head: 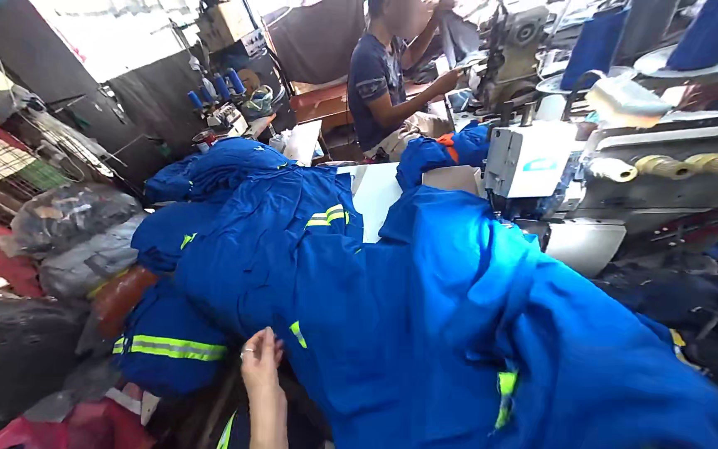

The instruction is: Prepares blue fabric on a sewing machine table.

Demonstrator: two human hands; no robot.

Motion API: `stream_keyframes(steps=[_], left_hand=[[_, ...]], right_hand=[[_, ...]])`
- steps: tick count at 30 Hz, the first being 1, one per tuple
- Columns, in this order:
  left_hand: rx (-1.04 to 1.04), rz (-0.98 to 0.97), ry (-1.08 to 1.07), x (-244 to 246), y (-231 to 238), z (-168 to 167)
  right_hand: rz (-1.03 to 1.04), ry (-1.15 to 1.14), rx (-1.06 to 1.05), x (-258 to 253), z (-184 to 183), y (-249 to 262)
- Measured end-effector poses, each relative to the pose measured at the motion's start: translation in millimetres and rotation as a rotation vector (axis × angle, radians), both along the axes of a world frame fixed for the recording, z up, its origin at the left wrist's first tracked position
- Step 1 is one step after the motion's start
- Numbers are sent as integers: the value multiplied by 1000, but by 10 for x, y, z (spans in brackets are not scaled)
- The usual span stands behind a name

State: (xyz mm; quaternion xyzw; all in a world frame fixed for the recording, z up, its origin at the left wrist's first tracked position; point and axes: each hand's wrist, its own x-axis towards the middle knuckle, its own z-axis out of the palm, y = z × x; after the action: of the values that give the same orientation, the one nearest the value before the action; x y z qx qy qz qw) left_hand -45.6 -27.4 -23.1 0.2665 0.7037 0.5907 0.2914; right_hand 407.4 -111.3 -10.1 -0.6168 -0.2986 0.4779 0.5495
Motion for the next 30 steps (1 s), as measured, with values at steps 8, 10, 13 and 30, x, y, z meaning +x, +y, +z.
stream_keyframes(steps=[8, 10, 13, 30], left_hand=[[-204, -273, -408, 713, -83, -946], [-200, -343, -411, 805, -66, -1029], [-174, -377, -504, 867, -93, -912], [172, -251, 943, -708, 1627, 2103]], right_hand=[[193, 50, -17, 8, 51, 9], [178, 37, -18, 19, 74, 31], [321, -5, -23, 93, 38, 65], [563, 480, 95, -1143, -274, 415]])
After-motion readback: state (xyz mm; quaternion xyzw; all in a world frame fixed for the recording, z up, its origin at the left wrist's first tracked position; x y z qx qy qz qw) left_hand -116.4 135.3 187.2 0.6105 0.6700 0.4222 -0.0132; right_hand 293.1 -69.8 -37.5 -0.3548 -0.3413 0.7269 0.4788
